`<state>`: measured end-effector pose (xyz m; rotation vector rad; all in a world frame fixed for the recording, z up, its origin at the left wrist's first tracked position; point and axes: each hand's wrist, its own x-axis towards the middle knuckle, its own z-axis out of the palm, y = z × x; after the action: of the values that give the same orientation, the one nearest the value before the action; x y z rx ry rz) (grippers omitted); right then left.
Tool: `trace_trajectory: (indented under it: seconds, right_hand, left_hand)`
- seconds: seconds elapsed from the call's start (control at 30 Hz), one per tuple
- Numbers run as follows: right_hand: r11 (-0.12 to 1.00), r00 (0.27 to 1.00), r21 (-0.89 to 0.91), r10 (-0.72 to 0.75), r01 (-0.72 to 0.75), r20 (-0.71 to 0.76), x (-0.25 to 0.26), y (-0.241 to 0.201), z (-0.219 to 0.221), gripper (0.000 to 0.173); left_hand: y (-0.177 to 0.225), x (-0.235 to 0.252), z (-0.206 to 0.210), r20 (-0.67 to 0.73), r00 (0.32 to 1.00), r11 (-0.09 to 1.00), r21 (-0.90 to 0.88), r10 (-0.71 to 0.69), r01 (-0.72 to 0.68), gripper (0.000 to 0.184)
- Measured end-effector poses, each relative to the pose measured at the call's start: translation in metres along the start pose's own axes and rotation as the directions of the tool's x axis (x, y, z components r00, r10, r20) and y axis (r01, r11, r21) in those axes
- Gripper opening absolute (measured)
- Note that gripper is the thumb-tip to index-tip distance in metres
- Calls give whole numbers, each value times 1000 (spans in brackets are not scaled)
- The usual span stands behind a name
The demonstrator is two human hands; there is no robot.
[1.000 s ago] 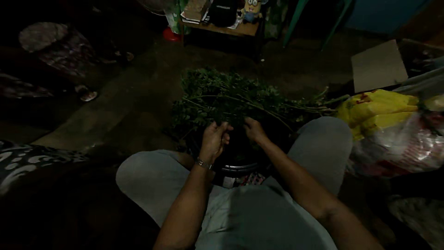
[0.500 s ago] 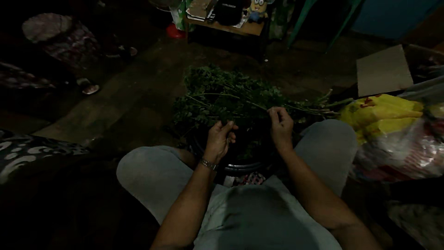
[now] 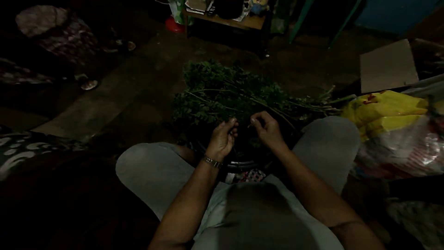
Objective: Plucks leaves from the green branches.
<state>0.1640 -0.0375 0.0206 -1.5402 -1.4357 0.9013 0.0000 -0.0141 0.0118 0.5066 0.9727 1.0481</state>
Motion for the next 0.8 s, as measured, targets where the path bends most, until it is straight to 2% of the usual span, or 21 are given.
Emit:
trace_trajectory:
  seconds: [0.13,0.23,0.4,0.67,0.8]
  right_hand:
    - [979,969,-16,-201,201,-145,-2,4,2,16]
    - [952,943,-86,-305,295,-132,0,9,1,19]
    - [982,992,-145,-125,120,-22,5,8,-4,27]
    - [988,983,77,124,-135,135,4,-6,-15,36]
    - [995,994,71,56,-63,98,4,-5,-14,26]
  left_hand:
    - [-1,0,0,-14,999,997,58,42,-41,9]
    - [1,-4,3,-20,997,973,220,73,-67,10]
    - [3,-8,6,31,996,925,371,79,-85,12]
    - [7,-9,3,82,996,913,402,32,-62,17]
    - [8,-9,2,85,996,908,416,10,-44,16]
